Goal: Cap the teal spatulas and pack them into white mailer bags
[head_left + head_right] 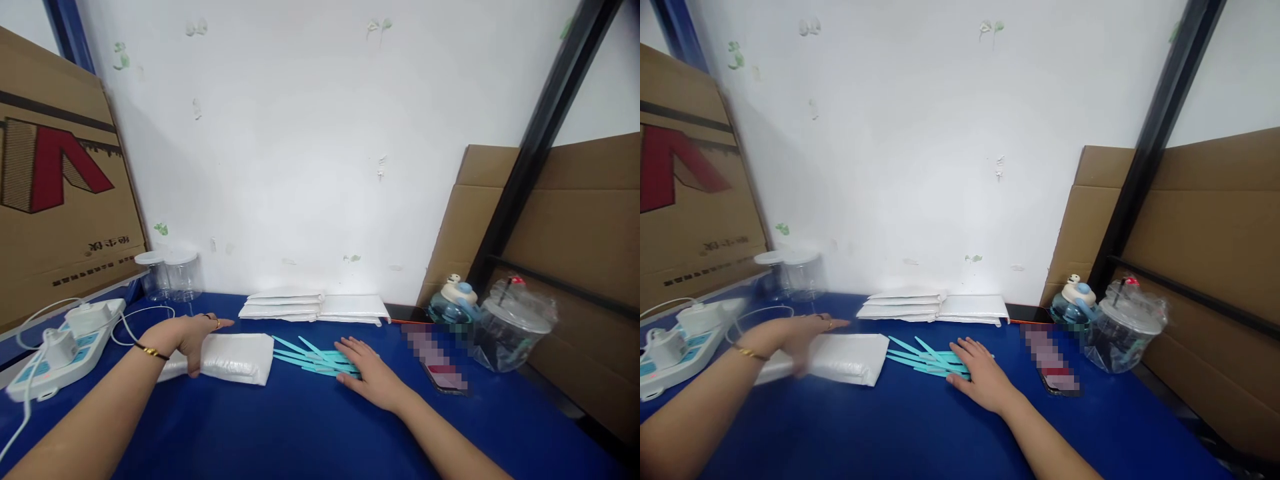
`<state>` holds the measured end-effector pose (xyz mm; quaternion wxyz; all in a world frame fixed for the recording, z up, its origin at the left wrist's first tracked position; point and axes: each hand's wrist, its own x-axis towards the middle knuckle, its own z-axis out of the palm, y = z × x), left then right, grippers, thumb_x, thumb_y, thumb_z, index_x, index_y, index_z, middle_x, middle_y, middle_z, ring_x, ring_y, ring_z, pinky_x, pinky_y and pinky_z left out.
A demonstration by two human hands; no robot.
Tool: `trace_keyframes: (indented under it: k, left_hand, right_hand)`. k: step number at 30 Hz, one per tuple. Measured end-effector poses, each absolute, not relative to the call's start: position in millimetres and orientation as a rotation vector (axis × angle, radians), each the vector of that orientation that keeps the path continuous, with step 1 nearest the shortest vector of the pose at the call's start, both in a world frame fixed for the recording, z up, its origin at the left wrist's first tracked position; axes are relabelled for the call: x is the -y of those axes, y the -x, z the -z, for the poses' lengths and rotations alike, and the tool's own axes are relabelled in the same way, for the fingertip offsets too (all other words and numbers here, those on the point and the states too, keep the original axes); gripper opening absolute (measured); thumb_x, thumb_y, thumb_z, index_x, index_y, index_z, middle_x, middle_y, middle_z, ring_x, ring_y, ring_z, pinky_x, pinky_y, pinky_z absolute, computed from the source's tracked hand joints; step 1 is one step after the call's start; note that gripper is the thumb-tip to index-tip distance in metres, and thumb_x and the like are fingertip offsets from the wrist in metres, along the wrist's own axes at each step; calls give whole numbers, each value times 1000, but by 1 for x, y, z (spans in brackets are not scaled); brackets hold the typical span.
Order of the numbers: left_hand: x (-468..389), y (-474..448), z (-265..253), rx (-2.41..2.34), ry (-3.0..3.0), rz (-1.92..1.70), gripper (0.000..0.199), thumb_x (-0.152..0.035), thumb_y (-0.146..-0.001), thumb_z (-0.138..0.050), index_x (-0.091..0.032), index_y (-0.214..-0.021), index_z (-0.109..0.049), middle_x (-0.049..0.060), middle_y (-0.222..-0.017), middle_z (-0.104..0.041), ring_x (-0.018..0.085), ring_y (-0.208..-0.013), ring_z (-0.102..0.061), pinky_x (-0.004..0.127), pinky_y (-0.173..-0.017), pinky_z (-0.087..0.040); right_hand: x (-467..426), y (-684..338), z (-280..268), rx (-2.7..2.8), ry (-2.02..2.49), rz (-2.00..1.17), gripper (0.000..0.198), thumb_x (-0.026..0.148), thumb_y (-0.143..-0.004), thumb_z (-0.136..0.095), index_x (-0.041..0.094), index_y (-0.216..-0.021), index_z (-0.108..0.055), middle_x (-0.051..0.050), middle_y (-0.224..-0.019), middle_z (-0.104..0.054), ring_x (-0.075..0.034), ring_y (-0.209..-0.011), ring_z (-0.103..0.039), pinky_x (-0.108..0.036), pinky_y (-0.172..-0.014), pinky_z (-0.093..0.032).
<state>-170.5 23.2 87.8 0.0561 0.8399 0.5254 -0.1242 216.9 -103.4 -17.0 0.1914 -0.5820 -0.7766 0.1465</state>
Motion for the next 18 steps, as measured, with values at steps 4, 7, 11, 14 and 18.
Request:
trace_keyframes:
  k: [4,7,11,14,18]
  left_hand:
    - [-11,133,-85,-1219,-2522,169,78,-42,-64,-67,-34,-135,-37,6,-137,-44,29,-120,-44,40,-97,-37]
    - [-12,79,-68,-897,-2528,-46,45,-37,-79,-51,-27,-123,-52,3,-118,-57,18,-104,-55,26,-88,-42]
    - [-25,13,-34,-793,-2605,-235,36,-30,-79,-52,-24,-114,-59,3,-112,-58,17,-99,-55,25,-85,-42]
    - [-34,-7,-19,-720,-2617,-124,32,-34,-69,-64,-24,-99,-65,1,-102,-62,17,-92,-57,23,-75,-44]
    - [-40,-2,-12,-856,-2584,-40,21,-38,-69,-62,-21,-82,-64,0,-80,-63,15,-72,-58,23,-58,-41]
  right_hand:
    - [89,-243,0,1958,1586,-172,36,39,-91,-39,24,-115,-60,-7,-124,-56,-24,-118,-46,-40,-102,-32]
    - [72,-265,-14,2022,1611,-306,21,25,-83,-48,22,-91,-67,-6,-93,-66,-21,-88,-59,-33,-81,-45]
    - [54,-268,-15,2097,1672,-422,15,16,-72,-57,20,-82,-68,-3,-83,-63,-18,-77,-57,-28,-71,-45]
    - [48,-258,-3,2088,1668,-439,13,19,-68,-64,20,-80,-67,-2,-85,-61,-17,-78,-56,-26,-70,-44]
    - [48,-253,11,2062,1665,-491,9,21,-69,-64,18,-78,-66,-3,-88,-58,-16,-77,-55,-25,-67,-44]
